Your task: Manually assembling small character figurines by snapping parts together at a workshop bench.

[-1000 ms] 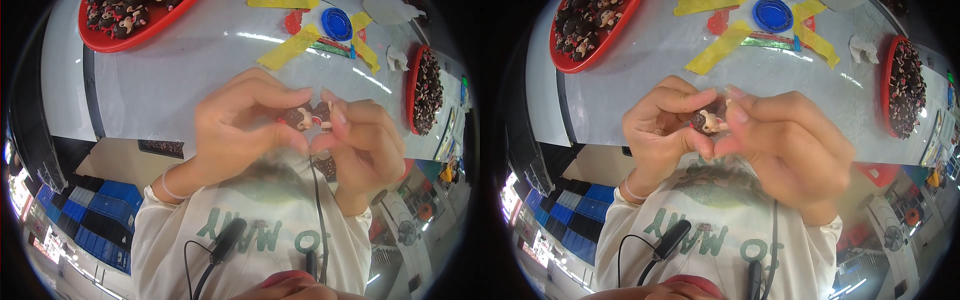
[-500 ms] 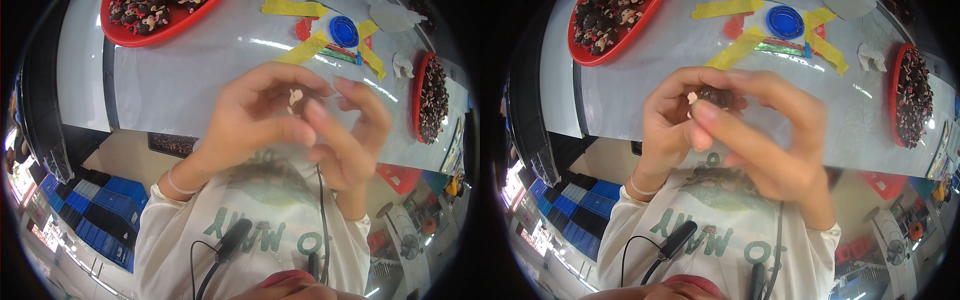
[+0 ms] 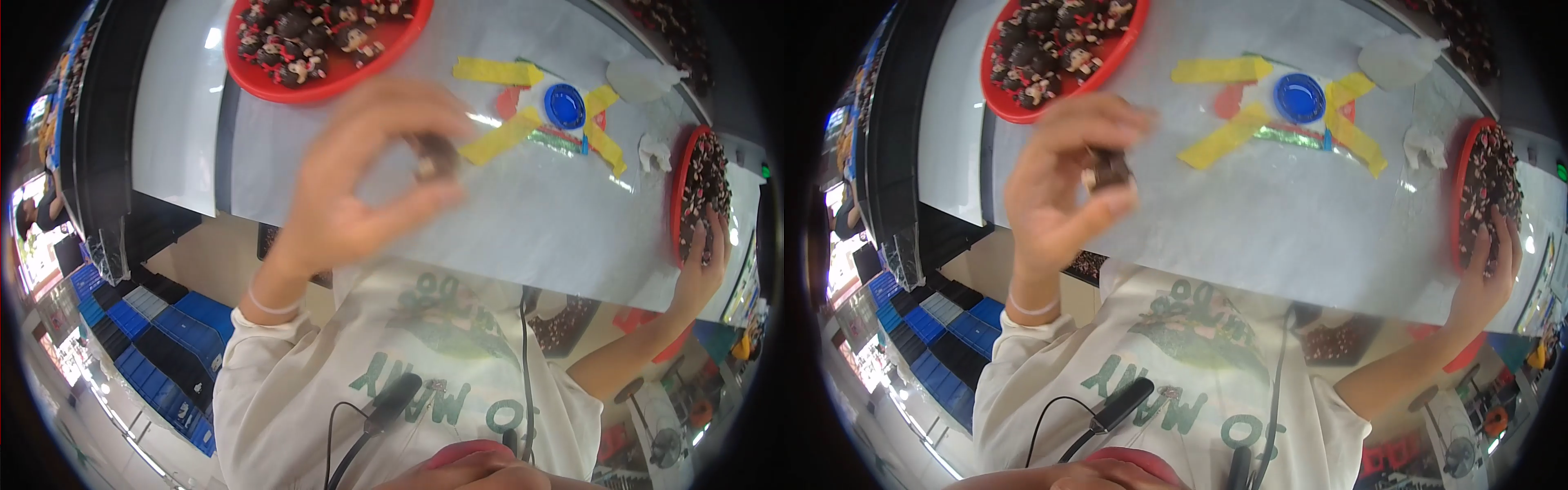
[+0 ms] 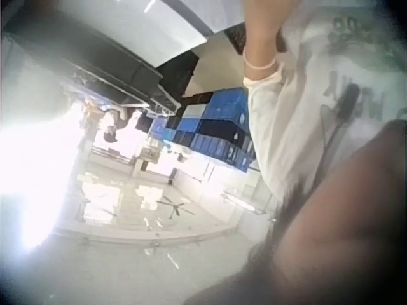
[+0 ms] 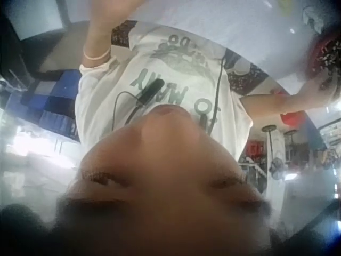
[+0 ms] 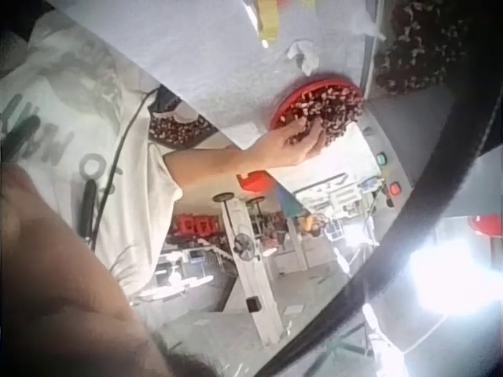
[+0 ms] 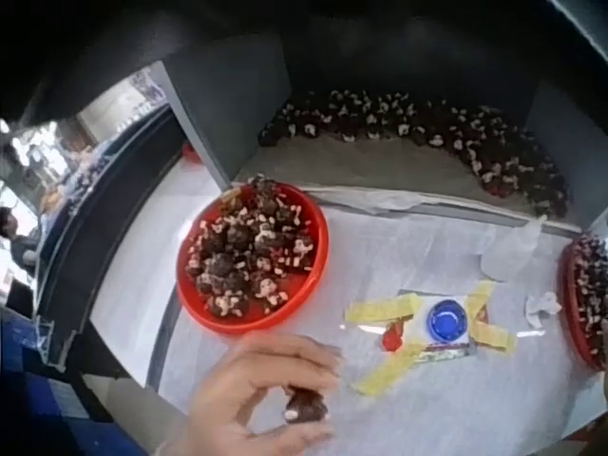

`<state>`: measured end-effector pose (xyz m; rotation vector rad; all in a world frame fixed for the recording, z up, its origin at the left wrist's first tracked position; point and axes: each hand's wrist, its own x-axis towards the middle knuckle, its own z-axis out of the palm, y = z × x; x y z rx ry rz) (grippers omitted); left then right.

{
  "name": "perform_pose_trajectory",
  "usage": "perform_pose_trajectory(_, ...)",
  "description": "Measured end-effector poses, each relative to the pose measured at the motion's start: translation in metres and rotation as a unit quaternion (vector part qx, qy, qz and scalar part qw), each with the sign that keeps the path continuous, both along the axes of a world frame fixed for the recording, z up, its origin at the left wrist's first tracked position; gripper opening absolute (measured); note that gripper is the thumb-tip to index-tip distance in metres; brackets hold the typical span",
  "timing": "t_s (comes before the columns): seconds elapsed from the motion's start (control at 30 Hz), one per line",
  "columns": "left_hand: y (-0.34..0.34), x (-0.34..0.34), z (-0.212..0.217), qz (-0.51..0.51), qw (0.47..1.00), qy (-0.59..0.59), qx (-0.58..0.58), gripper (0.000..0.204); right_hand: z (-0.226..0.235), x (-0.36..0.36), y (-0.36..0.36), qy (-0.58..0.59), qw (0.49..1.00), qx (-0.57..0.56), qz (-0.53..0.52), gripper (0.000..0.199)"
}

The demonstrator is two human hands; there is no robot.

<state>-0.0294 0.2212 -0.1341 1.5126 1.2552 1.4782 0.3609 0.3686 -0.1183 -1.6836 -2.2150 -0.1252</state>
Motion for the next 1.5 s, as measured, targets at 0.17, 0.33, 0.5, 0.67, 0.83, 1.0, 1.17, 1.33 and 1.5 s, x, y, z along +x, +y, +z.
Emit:
perform_pose_trajectory(0.17, 0.036, -0.057, 0.018, 0.142, 0.845, 0.503, 0.112, 0.029, 0.001, -0.008, 0.005, 0.127, 0.992, 0.001, -0.028, 0.019)
perform_pose_trajectory(0.33, 0.053, -0.077, 0.02, 0.168, 0.832, 0.526, 0.052, 0.032, -0.005, -0.008, 0.012, 0.13, 0.99, 0.04, -0.045, 0.018)
perform_pose_trajectory(0.5, 0.06, -0.077, 0.022, 0.198, 0.812, 0.549, 0.018, 0.035, -0.004, -0.013, 0.012, 0.193, 0.975, 0.091, -0.059, 0.019)
perform_pose_trajectory(0.67, 0.058, -0.087, 0.024, 0.274, 0.812, 0.515, -0.027, 0.031, -0.001, -0.006, 0.009, 0.191, 0.973, 0.113, -0.061, 0.02)
perform_pose_trajectory(0.83, 0.078, -0.083, 0.026, 0.284, 0.831, 0.472, 0.078, 0.033, -0.002, -0.007, 0.011, 0.199, 0.971, 0.122, -0.053, 0.021)
perform_pose_trajectory(1.0, 0.092, -0.078, 0.052, 0.182, 0.867, 0.454, -0.096, 0.039, -0.003, -0.007, 0.01, 0.262, 0.958, 0.104, -0.054, 0.022)
perform_pose_trajectory(1.17, 0.082, -0.085, 0.03, 0.195, 0.858, 0.472, -0.056, 0.033, -0.007, 0.009, 0.009, 0.332, 0.94, 0.071, -0.024, 0.022)
perform_pose_trajectory(1.33, 0.063, -0.087, 0.025, 0.201, 0.813, 0.54, 0.082, 0.016, 0.0, 0.002, 0.004, 0.242, 0.964, 0.113, 0.017, 0.023)
perform_pose_trajectory(1.5, 0.05, -0.09, 0.043, 0.184, 0.858, 0.479, 0.038, 0.023, 0.005, -0.001, 0.001, 0.214, 0.97, 0.116, 0.025, 0.022)
